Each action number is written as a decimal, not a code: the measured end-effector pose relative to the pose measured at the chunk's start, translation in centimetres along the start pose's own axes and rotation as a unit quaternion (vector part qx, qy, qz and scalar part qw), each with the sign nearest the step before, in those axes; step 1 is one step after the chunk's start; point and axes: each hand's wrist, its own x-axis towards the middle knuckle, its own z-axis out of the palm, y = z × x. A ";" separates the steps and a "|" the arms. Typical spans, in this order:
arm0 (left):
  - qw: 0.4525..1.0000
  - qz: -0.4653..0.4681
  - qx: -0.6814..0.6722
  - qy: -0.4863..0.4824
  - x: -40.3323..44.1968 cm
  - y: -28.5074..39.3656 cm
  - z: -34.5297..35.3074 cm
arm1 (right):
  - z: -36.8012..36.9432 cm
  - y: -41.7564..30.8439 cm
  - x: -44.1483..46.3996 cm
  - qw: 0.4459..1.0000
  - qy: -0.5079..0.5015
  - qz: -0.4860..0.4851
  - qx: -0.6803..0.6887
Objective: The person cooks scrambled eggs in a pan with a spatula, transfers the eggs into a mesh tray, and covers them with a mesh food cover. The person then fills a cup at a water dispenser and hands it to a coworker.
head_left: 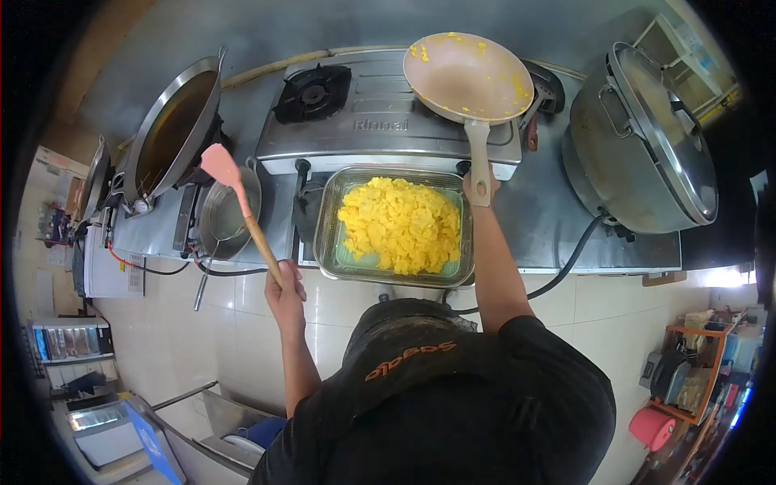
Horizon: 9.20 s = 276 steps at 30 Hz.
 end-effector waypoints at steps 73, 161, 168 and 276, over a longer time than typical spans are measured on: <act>0.896 -0.264 -0.047 -0.353 -29.8 6.2 -12.5 | -28.4 -21.5 -23.5 0.576 -0.040 -0.729 -0.368; 0.913 -0.286 0.030 -0.290 -36.0 0.7 -5.4 | -35.9 -15.5 -29.7 0.727 -0.223 -0.506 -0.407; 0.925 -0.238 0.071 -0.289 -35.7 0.7 -4.9 | -31.0 -13.5 -29.4 0.727 -0.132 -0.467 -0.486; 0.883 0.190 0.430 0.006 -21.6 -2.3 2.5 | -23.7 -2.8 -15.5 0.885 -0.280 -0.367 -0.068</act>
